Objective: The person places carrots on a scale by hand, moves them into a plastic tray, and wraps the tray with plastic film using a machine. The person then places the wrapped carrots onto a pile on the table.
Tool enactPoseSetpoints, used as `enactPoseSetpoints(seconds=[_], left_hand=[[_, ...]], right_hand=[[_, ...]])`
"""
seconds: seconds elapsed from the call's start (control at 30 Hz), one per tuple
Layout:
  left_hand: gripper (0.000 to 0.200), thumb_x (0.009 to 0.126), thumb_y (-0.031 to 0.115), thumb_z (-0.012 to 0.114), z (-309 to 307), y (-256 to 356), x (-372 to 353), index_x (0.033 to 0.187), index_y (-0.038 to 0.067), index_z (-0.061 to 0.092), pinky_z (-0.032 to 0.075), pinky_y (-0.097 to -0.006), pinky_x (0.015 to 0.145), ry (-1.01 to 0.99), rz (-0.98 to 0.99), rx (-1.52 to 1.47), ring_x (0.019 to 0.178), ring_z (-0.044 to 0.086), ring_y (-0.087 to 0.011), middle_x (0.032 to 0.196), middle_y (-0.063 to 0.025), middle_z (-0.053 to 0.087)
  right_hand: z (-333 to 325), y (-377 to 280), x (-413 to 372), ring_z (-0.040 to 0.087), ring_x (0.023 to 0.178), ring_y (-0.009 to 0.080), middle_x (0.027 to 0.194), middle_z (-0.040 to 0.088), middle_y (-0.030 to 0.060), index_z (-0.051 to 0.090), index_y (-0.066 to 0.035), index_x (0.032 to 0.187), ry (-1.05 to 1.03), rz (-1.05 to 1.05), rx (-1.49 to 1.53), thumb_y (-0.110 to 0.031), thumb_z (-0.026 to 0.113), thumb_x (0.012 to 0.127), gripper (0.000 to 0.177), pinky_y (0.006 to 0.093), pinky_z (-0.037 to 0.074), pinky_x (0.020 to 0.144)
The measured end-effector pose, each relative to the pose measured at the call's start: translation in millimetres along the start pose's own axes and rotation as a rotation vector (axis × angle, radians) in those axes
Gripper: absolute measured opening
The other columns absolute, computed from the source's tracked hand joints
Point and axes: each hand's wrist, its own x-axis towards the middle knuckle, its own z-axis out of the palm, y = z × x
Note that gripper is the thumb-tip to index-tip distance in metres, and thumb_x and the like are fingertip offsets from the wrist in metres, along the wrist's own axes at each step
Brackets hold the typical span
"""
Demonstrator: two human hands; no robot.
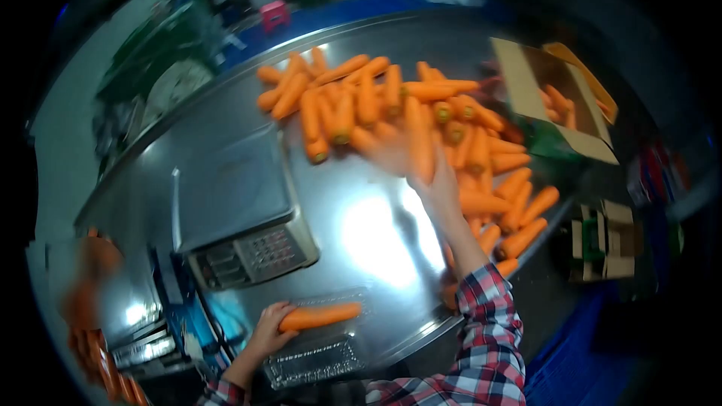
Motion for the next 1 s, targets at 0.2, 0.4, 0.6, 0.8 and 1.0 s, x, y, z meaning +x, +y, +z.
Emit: enactPoseSetpoints(seconds=[0.2, 0.4, 0.6, 0.8, 1.0], left_hand=[[0.062, 0.069, 0.014, 0.075, -1, 17, -7, 0.124, 0.007, 0.047, 0.036, -0.0418, 0.1, 0.111, -0.097, 0.067, 0.118, 0.041, -0.0352, 0.129, -0.0148, 0.042], [0.063, 0.07, 0.014, 0.074, -1, 10, -24, 0.125, 0.005, 0.045, 0.036, -0.0425, 0.101, 0.274, -0.067, 0.04, 0.119, 0.04, -0.0369, 0.131, -0.0166, 0.04], [0.062, 0.071, 0.014, 0.073, -13, 4, -39, 0.125, 0.004, 0.046, 0.035, -0.0426, 0.101, 0.331, -0.137, -0.04, 0.119, 0.04, -0.0375, 0.131, -0.0193, 0.04], [0.056, 0.074, 0.016, 0.071, -17, 6, -42, 0.123, 0.004, 0.047, 0.034, -0.0416, 0.102, 0.339, 0.064, -0.123, 0.121, 0.039, -0.0358, 0.131, -0.0175, 0.04], [0.054, 0.075, 0.016, 0.07, -20, 3, -55, 0.122, 0.003, 0.047, 0.034, -0.0402, 0.103, 0.306, 0.183, -0.117, 0.121, 0.038, -0.0341, 0.129, -0.0159, 0.041]], right_hand=[[113, -86, -21, 0.047, 0.093, 0.0329, 0.101, 0.053, 0.0157, 0.039, -0.007, 0.134, -0.293, -0.747, -0.07, -0.017, 0.065, 0.073, 0.067, 0.0385, 0.039, 0.087], [184, -127, -19, 0.047, 0.096, 0.0335, 0.104, 0.052, 0.017, 0.044, -0.014, 0.132, -0.521, -0.791, -0.359, -0.027, 0.068, 0.074, 0.065, 0.0403, 0.041, 0.086], [136, -133, -28, 0.044, 0.112, 0.0351, 0.122, 0.047, 0.0186, 0.046, -0.01, 0.13, -0.399, -0.72, -0.29, -0.034, 0.074, 0.073, 0.068, 0.041, 0.038, 0.097], [89, -116, -73, 0.042, 0.119, 0.0341, 0.127, 0.044, 0.0182, 0.045, -0.006, 0.128, -0.313, -0.548, -0.349, -0.024, 0.068, 0.08, 0.056, 0.0406, 0.034, 0.101], [81, -118, -99, 0.042, 0.121, 0.034, 0.128, 0.044, 0.0201, 0.045, -0.004, 0.127, -0.301, -0.346, -0.298, -0.022, 0.065, 0.083, 0.052, 0.0414, 0.033, 0.103]])
